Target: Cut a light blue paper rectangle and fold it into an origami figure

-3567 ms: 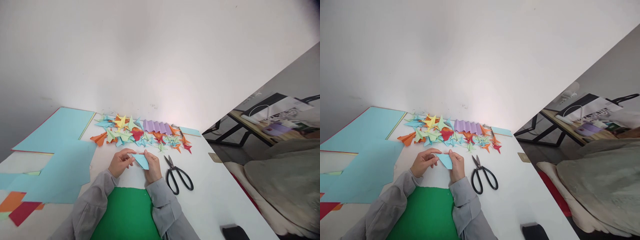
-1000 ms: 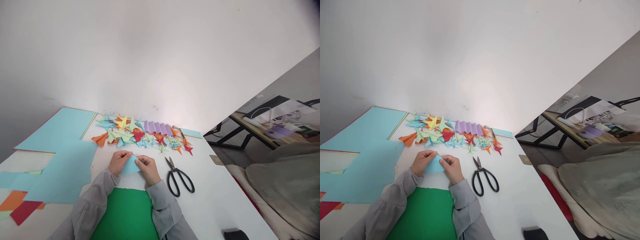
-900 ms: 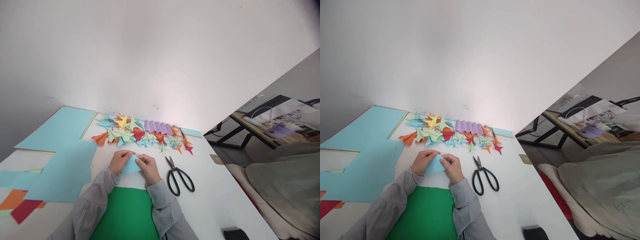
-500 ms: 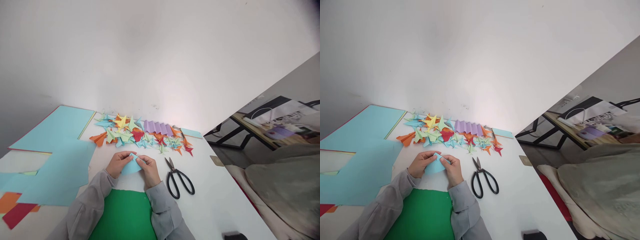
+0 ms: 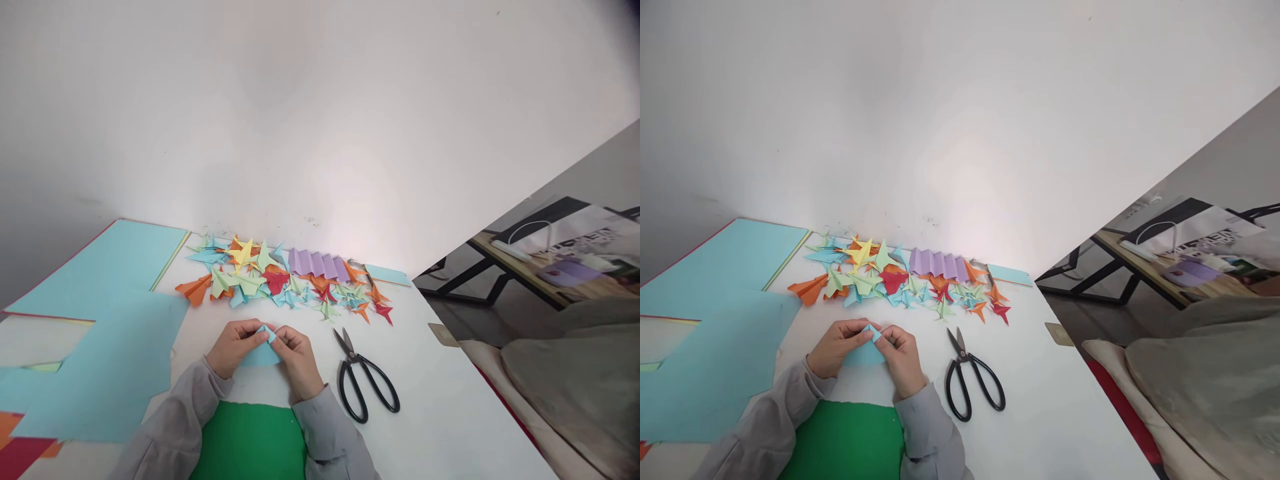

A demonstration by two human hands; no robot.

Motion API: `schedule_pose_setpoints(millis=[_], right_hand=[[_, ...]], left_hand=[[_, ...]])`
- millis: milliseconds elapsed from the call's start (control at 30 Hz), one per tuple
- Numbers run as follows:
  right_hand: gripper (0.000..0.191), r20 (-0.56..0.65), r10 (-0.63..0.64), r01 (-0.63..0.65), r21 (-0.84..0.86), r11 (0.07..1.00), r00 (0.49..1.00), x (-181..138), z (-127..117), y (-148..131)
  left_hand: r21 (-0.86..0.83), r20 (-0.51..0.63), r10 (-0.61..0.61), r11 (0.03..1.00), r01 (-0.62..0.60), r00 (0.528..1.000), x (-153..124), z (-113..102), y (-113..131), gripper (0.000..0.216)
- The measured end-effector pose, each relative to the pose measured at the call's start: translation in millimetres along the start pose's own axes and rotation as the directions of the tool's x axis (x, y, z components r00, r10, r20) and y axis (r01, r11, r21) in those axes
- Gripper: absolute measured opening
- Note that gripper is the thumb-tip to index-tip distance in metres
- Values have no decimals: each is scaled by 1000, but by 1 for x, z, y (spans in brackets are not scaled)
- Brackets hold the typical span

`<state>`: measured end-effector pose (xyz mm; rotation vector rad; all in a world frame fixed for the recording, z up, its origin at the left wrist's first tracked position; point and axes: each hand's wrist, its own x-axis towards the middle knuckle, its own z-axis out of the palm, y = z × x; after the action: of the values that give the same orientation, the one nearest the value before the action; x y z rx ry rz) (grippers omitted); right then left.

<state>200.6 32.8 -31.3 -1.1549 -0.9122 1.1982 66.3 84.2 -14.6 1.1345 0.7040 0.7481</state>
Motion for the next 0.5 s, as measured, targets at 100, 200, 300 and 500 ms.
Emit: schedule_pose_setpoints(millis=[100,200,300,500], right_hand=[[36,-7,-5,4,-46,999,1000,-1,0,1],[37,-18,1,-3,-74,997,1000,-1,-1,1],[38,-9,18,-19,-66,998,1000,-1,-1,1],[38,26,-6,8,-71,997,1000,0,-2,3]], left_hand=[[-15,-1,-4,1000,4,1000,0,0,0,28],[-32,-12,-26,999,25,1000,0,0,-1,30],[-2,-18,-25,1000,25,1000,0,1,-2,31],[107,30,67,992,-70,997,-1,2,2,27]])
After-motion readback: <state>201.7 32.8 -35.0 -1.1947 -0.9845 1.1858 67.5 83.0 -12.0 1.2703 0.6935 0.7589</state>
